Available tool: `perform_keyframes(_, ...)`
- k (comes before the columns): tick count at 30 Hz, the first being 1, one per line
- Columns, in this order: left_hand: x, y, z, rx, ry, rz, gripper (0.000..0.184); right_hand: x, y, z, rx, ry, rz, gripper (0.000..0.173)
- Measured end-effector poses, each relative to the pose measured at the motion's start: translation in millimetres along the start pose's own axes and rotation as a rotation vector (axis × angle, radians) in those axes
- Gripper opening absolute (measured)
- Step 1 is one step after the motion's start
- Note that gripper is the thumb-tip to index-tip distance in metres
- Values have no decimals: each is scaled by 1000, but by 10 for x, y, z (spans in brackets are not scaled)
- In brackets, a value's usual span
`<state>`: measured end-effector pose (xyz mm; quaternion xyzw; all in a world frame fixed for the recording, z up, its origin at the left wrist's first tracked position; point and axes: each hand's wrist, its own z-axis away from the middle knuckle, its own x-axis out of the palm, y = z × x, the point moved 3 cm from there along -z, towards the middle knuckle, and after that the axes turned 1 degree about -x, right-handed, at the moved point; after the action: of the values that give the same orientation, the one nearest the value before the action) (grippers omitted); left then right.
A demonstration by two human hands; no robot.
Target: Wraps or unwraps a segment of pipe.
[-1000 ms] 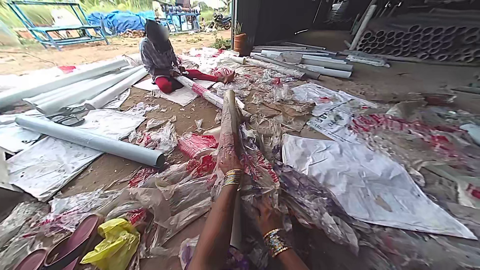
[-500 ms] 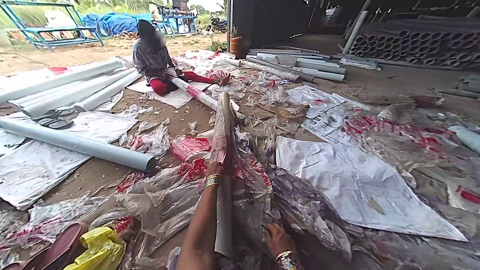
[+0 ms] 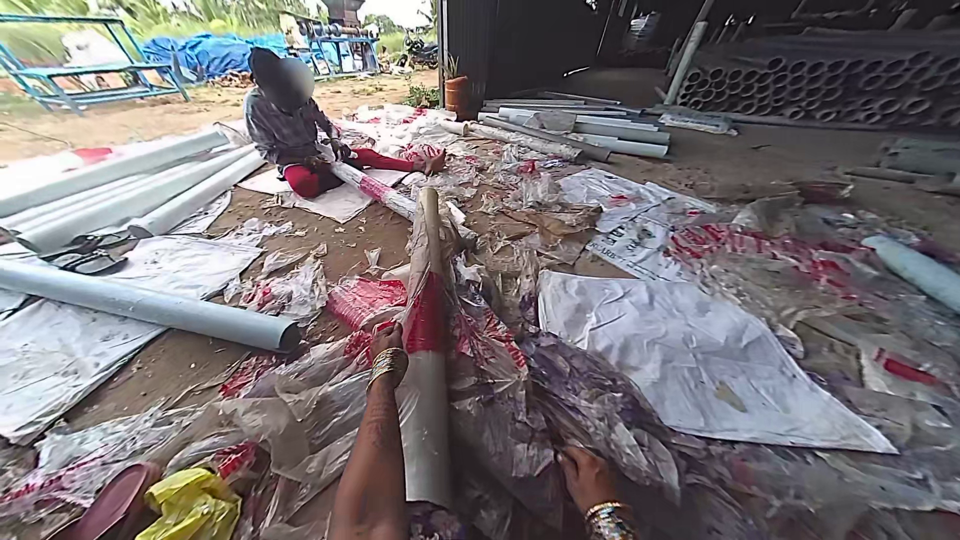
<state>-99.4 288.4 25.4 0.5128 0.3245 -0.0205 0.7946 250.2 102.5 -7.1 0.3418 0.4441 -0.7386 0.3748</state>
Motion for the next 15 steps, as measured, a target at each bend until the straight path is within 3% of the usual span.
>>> perform_keyframes(4,-132,72,-99,-13,-75,-282,45,-52,-121,-50,-54,122,-85,27)
perform_keyframes(6,-184,217,-101,26,-98,-404,65,-32,-304,-97,-142,221,-118,25)
perform_keyframes(7,-171,317,-129,68,-114,-413,74,-13,-392,-142,-183,270,-129,24)
perform_keyframes(10,-6,676,-258,215,-181,-323,70,61,-598,-258,-292,446,-188,24)
perform_keyframes(13,267,1010,-354,240,-158,-467,64,132,-702,-341,-272,480,-208,43)
perform_keyframes(15,467,1119,-467,222,-98,-611,68,162,-740,-417,-145,350,-158,68)
